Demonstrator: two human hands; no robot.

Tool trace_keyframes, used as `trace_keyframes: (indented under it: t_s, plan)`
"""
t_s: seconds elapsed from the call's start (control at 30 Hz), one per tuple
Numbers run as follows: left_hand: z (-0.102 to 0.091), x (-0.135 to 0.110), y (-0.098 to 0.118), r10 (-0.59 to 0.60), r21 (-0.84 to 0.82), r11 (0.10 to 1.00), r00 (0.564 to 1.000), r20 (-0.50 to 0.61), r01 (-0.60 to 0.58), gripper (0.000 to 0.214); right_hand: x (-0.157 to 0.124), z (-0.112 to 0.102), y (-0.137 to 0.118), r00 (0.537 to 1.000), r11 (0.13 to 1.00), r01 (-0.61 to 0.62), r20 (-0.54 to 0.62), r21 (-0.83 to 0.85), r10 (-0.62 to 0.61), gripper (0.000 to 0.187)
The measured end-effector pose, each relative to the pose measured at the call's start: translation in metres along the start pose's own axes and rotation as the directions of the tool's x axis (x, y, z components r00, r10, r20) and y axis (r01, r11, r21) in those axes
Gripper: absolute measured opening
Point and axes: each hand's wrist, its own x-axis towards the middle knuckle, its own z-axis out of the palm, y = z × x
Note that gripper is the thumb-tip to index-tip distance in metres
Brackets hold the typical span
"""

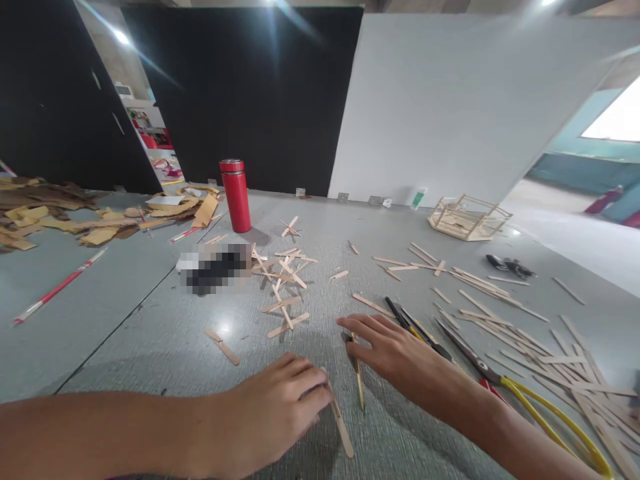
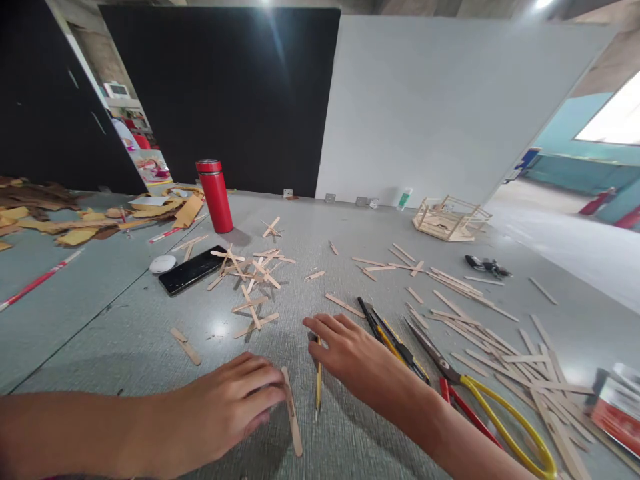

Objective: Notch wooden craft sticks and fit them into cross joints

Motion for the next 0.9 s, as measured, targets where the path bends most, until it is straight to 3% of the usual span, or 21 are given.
trace_keyframes:
  t_s: [0.13, 0.3, 0.43, 0.53, 0.6, 0.67, 0.73, 0.77, 0.83, 0.9]
  plan:
    - [0.005, -0.003, -0.011, 0.037, 0.016, 0.999, 0.998, 0.047, -0.038, 0.051, -0.004, 0.001, 0.009, 0.999, 0.999, -0.034, 0.001, 0.019, 0.034, 0.043]
    - [0.017, -0.005, -0.018, -0.09, -0.092, 0.992, 0.996, 0.013, 0.091, 0.015, -0.012, 0.002, 0.02, 0.989, 0.989, -0.147, -0.021, 0.024, 0.148, 0.033]
    - [0.021, -0.007, -0.016, -0.145, -0.152, 0.978, 0.989, -0.016, 0.14, 0.019, -0.012, -0.006, 0.019, 0.955, 0.957, -0.279, -0.085, 0.073, 0.285, 0.014]
    - [0.007, -0.006, -0.01, -0.241, -0.254, 0.941, 0.969, -0.048, 0.221, 0.023, -0.009, -0.018, 0.01, 0.91, 0.917, -0.365, -0.147, 0.16, 0.388, 0.015]
    - [-0.009, -0.003, -0.004, -0.413, -0.451, 0.822, 0.909, -0.054, 0.347, 0.018, -0.008, -0.027, 0.001, 0.875, 0.881, -0.388, -0.193, 0.271, 0.444, 0.021]
    - [-0.027, 0.001, 0.002, -0.535, -0.652, 0.63, 0.844, 0.029, 0.422, 0.017, -0.008, -0.035, -0.009, 0.859, 0.859, -0.365, -0.224, 0.36, 0.459, 0.027]
    - [-0.042, 0.003, 0.008, -0.548, -0.828, 0.411, 0.829, 0.112, 0.383, 0.021, -0.01, -0.04, -0.02, 0.858, 0.844, -0.35, -0.222, 0.405, 0.462, 0.024]
    - [-0.048, 0.003, 0.011, -0.538, -0.872, 0.345, 0.834, 0.121, 0.348, 0.021, -0.012, -0.042, -0.025, 0.859, 0.836, -0.349, -0.212, 0.423, 0.466, 0.019]
    - [-0.055, 0.002, 0.016, -0.537, -0.909, 0.281, 0.836, 0.118, 0.309, 0.023, -0.016, -0.044, -0.035, 0.866, 0.832, -0.334, -0.203, 0.444, 0.456, 0.012]
    - [-0.058, -0.001, 0.021, -0.542, -0.92, 0.284, 0.837, 0.079, 0.271, 0.026, -0.021, -0.045, -0.044, 0.868, 0.846, -0.321, -0.226, 0.426, 0.443, 0.009]
